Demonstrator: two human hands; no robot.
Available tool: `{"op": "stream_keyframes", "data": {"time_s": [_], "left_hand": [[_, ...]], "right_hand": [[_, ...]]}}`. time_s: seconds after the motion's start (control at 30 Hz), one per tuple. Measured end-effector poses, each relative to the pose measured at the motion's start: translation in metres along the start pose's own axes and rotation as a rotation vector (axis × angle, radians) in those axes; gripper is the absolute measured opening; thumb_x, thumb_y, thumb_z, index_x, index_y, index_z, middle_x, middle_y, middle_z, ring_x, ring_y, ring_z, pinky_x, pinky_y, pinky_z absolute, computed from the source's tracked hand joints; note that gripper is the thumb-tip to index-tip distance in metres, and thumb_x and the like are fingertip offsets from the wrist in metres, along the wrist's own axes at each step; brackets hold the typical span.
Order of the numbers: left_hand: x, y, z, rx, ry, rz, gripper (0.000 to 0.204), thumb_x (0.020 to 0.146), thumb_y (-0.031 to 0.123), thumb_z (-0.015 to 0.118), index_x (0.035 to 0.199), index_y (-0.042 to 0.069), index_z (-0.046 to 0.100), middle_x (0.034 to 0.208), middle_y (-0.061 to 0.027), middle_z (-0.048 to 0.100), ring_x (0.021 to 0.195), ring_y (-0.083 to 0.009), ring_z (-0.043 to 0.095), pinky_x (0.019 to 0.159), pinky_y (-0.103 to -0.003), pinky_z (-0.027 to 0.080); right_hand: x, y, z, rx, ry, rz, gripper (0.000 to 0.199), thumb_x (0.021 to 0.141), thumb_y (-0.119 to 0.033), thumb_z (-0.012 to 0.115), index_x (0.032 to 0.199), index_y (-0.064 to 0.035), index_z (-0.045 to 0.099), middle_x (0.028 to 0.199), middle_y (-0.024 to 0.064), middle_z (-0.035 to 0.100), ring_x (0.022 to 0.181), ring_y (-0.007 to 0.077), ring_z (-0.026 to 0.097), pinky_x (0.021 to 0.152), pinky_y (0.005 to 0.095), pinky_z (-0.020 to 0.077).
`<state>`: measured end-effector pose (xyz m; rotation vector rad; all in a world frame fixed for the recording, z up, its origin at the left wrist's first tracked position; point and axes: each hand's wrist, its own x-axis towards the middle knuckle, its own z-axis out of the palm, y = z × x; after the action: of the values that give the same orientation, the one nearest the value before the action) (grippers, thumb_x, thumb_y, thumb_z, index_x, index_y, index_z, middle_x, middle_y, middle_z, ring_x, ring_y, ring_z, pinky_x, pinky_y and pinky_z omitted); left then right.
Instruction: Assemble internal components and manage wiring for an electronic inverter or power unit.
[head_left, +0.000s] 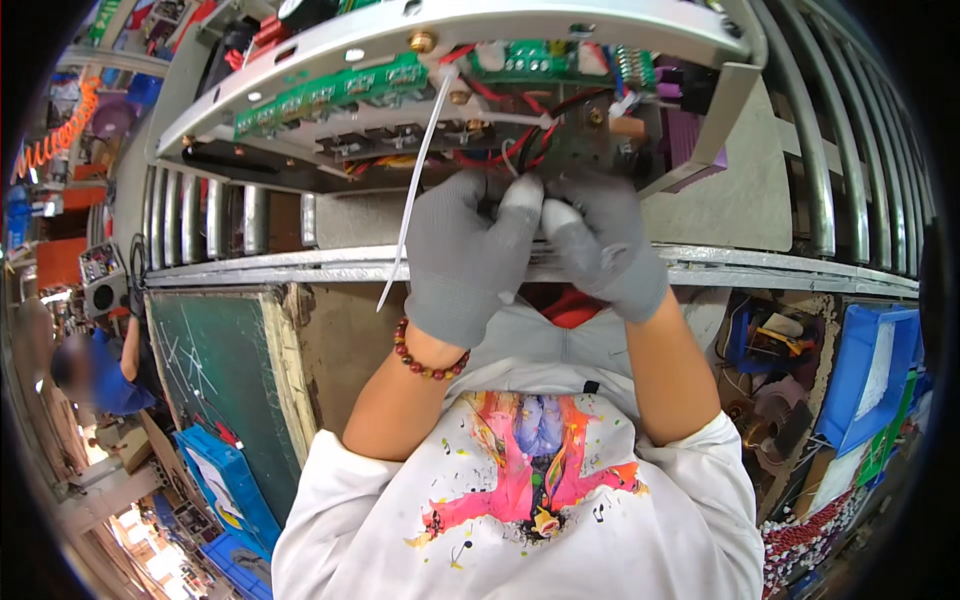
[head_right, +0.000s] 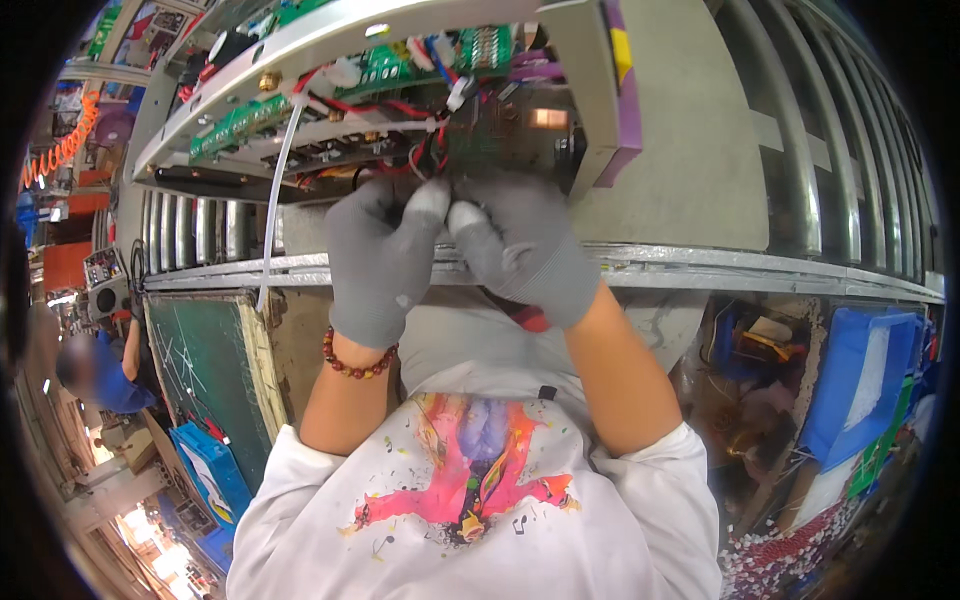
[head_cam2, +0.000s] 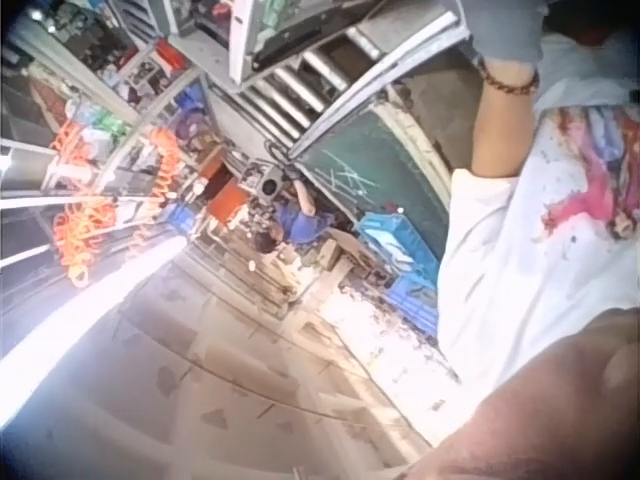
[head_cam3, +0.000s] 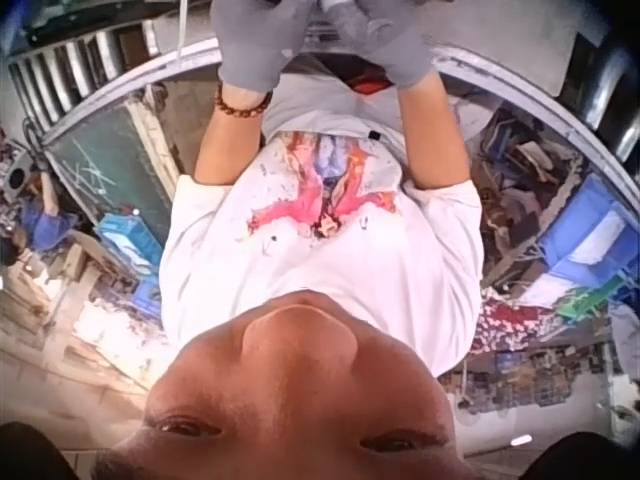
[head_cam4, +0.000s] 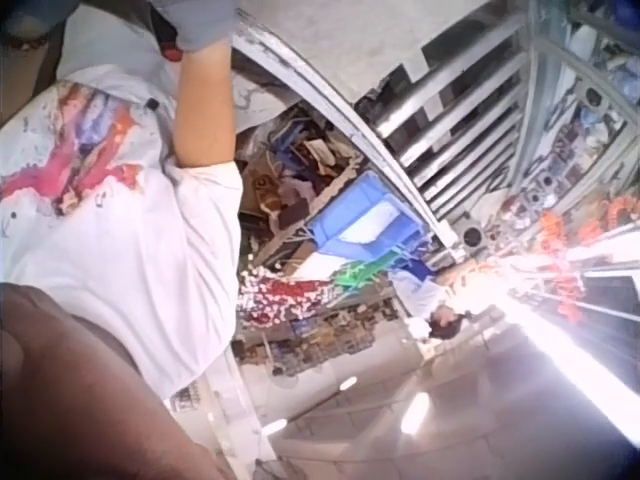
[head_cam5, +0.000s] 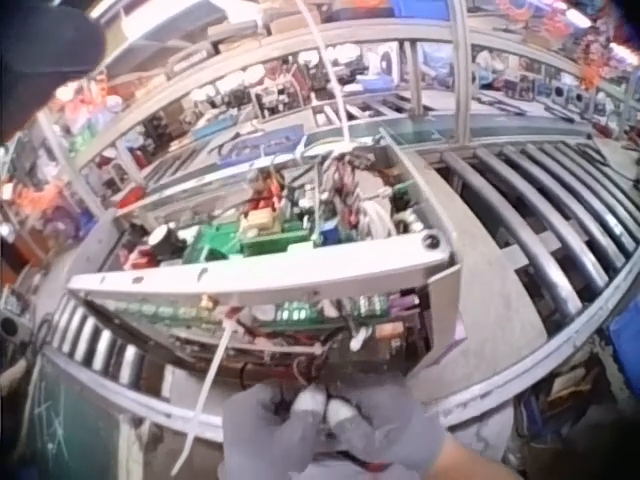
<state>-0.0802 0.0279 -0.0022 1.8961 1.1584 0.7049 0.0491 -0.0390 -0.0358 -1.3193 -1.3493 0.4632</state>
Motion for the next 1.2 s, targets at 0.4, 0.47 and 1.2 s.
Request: {"op": "stream_keyframes", "data": {"time_s": [0.4, 0.47, 1.2], "left_hand": [[0.009, -0.008, -0.005, -0.066, 0.093, 0.194, 0.027, 0.087, 0.024, 0.065, 0.085, -0.003, 0.067, 0.062, -0.0161, 0.060, 0.052, -0.0247, 0.057, 0.052, -0.033, 0.045], [0.004, -0.008, -0.011, -0.091, -0.058, 0.115, 0.024, 0.086, 0.022, 0.066, 0.086, -0.003, 0.067, 0.064, -0.0164, 0.061, 0.053, -0.0234, 0.057, 0.054, -0.031, 0.046], [0.021, -0.016, -0.002, -0.332, -0.087, 0.087, 0.024, 0.087, 0.021, 0.057, 0.084, -0.002, 0.065, 0.074, -0.0250, 0.061, 0.068, -0.0420, 0.059, 0.060, -0.043, 0.047]], "right_hand": [[-0.003, -0.004, -0.010, -0.192, -0.270, -0.055, 0.013, 0.077, -0.016, 0.065, 0.080, -0.0051, 0.059, 0.066, 0.0126, 0.059, 0.060, 0.0341, 0.059, 0.055, 0.0415, 0.0474], [-0.008, -0.015, -0.004, -0.206, -0.140, 0.132, 0.013, 0.079, -0.017, 0.066, 0.081, -0.0052, 0.060, 0.066, 0.0127, 0.060, 0.059, 0.0303, 0.061, 0.055, 0.0405, 0.0477], [0.014, -0.024, -0.007, 0.225, -0.353, 0.325, 0.021, 0.081, -0.019, 0.056, 0.073, 0.0005, 0.055, 0.065, 0.0106, 0.052, 0.056, 0.0203, 0.046, 0.054, 0.0316, 0.0402]]}}
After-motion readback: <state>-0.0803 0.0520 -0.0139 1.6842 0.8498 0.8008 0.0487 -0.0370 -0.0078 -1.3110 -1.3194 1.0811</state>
